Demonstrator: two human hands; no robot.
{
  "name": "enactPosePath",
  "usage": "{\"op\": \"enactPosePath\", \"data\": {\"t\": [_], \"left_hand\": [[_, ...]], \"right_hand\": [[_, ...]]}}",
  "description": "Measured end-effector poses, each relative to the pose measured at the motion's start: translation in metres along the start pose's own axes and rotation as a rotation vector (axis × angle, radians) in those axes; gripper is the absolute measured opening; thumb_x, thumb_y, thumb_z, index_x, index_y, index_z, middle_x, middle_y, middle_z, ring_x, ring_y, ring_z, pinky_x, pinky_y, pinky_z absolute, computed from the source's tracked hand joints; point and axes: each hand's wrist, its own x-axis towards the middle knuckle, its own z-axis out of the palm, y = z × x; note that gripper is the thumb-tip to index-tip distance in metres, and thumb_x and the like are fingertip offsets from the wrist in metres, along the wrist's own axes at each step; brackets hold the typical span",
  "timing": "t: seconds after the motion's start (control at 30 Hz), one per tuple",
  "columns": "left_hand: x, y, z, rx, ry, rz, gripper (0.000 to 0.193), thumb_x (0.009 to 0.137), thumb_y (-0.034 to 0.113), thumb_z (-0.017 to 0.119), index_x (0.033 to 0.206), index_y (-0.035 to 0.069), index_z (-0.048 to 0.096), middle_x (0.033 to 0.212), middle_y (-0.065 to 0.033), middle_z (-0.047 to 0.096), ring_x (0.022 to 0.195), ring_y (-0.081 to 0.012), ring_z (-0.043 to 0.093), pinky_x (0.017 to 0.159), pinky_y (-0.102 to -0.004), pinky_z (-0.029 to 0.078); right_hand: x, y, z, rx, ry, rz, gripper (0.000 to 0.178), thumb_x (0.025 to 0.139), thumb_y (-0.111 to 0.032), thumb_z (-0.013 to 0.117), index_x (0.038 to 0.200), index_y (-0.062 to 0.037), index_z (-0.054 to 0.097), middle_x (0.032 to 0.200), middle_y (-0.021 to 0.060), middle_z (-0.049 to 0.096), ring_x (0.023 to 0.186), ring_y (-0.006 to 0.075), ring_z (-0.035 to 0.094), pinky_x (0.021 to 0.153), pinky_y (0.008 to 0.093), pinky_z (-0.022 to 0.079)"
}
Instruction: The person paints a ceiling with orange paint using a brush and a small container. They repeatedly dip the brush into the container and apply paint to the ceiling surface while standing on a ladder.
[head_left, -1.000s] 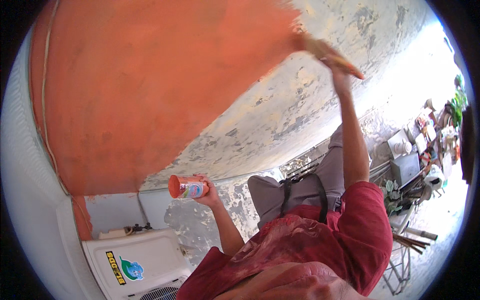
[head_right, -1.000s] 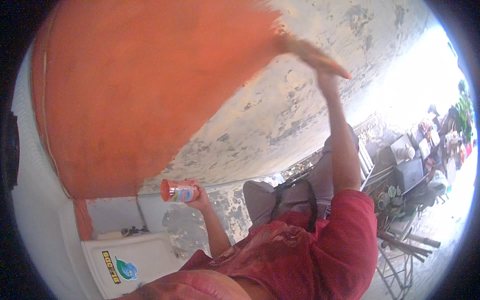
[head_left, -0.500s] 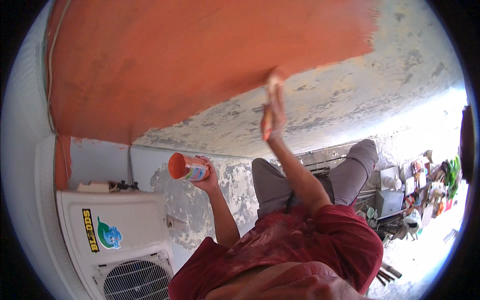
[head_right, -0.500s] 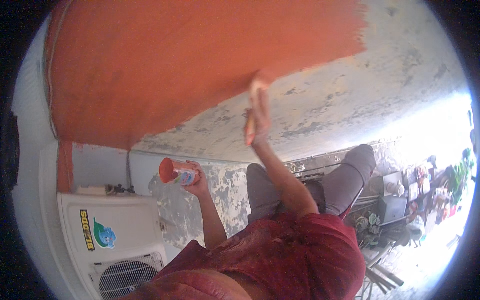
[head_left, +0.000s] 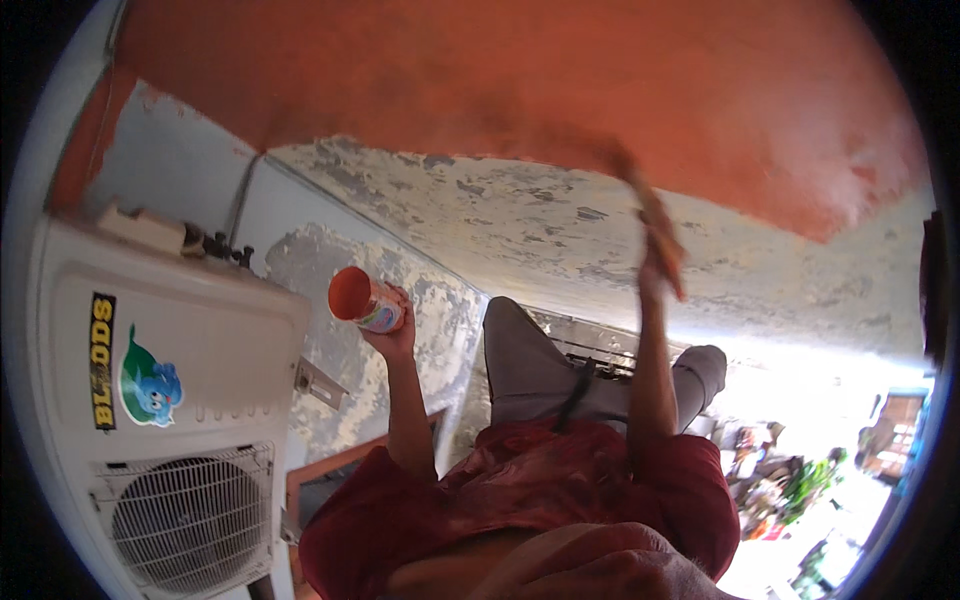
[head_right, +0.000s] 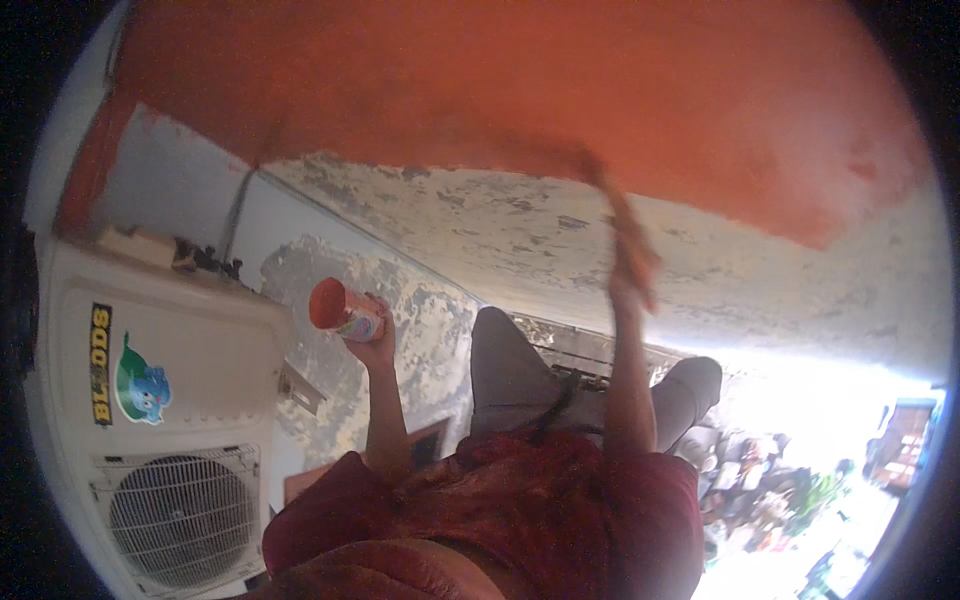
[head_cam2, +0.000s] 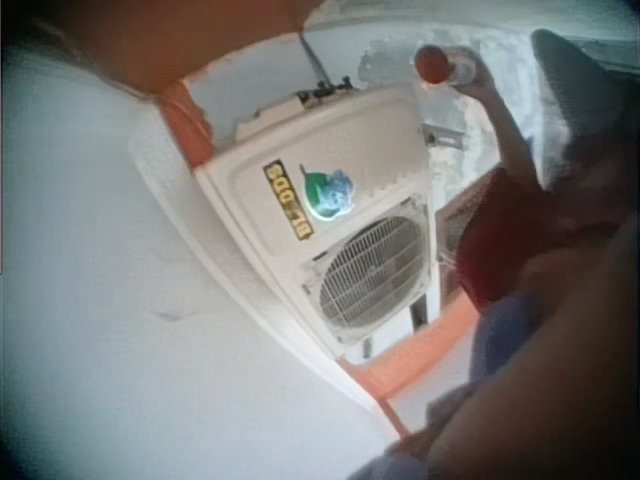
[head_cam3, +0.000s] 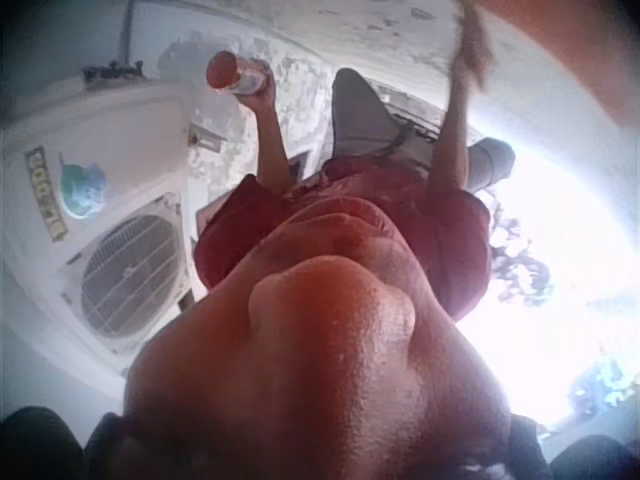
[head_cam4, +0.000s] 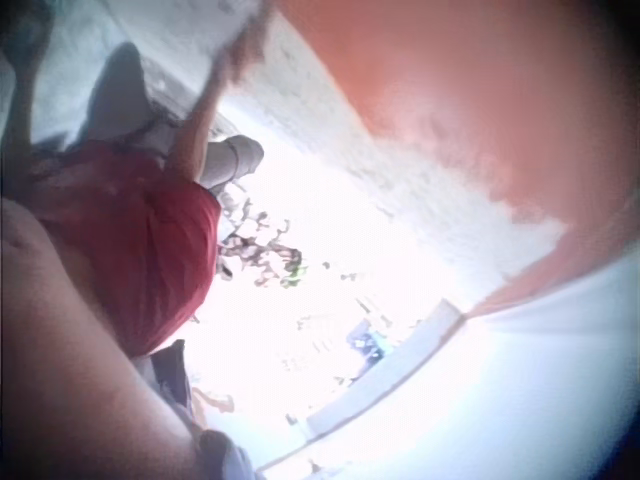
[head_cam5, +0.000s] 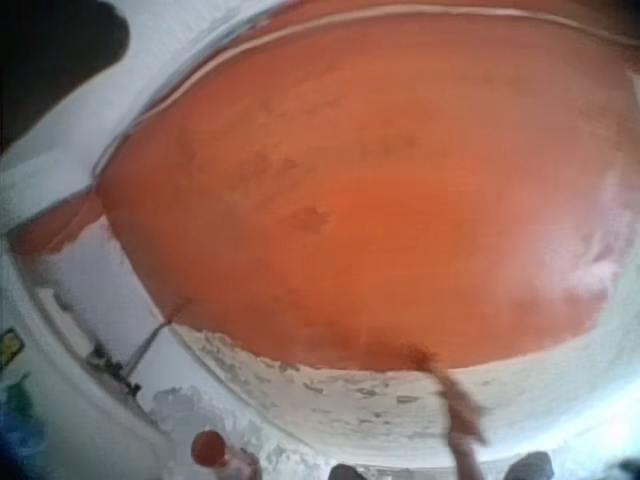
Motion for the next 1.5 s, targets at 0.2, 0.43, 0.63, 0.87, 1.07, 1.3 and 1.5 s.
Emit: {"op": "enactPosePath", "data": {"t": [0.2,0.43,0.63,0.87,1.07,1.3,1.5], "left_hand": [[0.004,0.011,-0.038,-0.125,0.053,-0.031,0.068,0.083,0.048,0.067,0.134,0.007,0.049,0.13,-0.0161,0.054,0.12,-0.034,0.05,0.09,-0.045,0.049],[0.0,0.02,-0.056,-0.11,0.071,0.037,0.066,0.084,0.048,0.065,0.134,0.007,0.049,0.129,-0.0163,0.055,0.119,-0.0333,0.05,0.087,-0.0427,0.048],[-0.01,0.059,-0.08,-0.139,0.102,0.1,0.064,0.084,0.046,0.065,0.132,0.006,0.051,0.13,-0.017,0.054,0.118,-0.0333,0.05,0.086,-0.0424,0.048],[-0.018,0.083,-0.096,-0.254,0.133,0.127,0.064,0.083,0.046,0.066,0.131,0.008,0.052,0.13,-0.0166,0.053,0.12,-0.0332,0.048,0.085,-0.0429,0.047],[-0.022,0.088,-0.106,-0.233,0.165,0.172,0.064,0.083,0.049,0.065,0.132,0.009,0.053,0.131,-0.0165,0.053,0.119,-0.0328,0.049,0.082,-0.043,0.048],[-0.005,0.074,-0.115,-0.195,0.189,0.137,0.06,0.084,0.046,0.064,0.13,0.008,0.053,0.13,-0.017,0.054,0.117,-0.0327,0.05,0.084,-0.0433,0.049],[0.001,0.073,-0.117,-0.241,0.105,0.111,0.06,0.083,0.041,0.069,0.131,0.009,0.054,0.131,-0.0182,0.053,0.12,-0.0327,0.048,0.089,-0.044,0.048]], "right_hand": [[0.0,-0.033,-0.065,-0.243,0.551,0.047,0.037,0.099,-0.016,0.05,0.128,0.0055,0.058,0.129,0.0211,0.058,0.119,0.0308,0.056,0.1,0.0429,0.046],[-0.033,-0.032,0.13,-0.17,0.302,-0.102,0.027,0.101,-0.018,0.052,0.117,-0.0001,0.064,0.134,0.021,0.057,0.111,0.0259,0.061,0.088,0.0374,0.05],[-0.048,-0.07,0.327,0.313,-0.076,0.139,0.012,0.092,-0.002,0.059,0.098,-0.0008,0.069,0.151,0.0295,0.034,0.13,0.0406,0.048,0.093,0.037,0.053],[-0.036,-0.071,0.494,0.212,-0.512,-0.174,0.019,0.088,-0.008,0.063,0.107,-0.0084,0.066,0.152,0.0247,0.034,0.136,0.0383,0.043,0.106,0.0405,0.042],[-0.012,-0.091,0.47,0.323,-0.447,-0.152,0.016,0.086,0.006,0.06,0.095,-0.005,0.068,0.135,0.0233,0.055,0.125,0.0352,0.056,0.096,0.0393,0.049],[-0.054,-0.071,0.278,0.053,0.065,0.054,0.041,0.101,-0.031,0.053,0.086,0.0053,0.063,0.139,0.0328,0.046,0.131,0.0492,0.043,0.106,0.0592,0.038],[-0.062,-0.082,0.345,0.41,-0.106,-0.07,0.029,0.093,-0.023,0.062,0.101,0.0047,0.064,0.158,0.0288,0.011,0.147,0.0436,0.013,0.117,0.0541,0.021]]}}
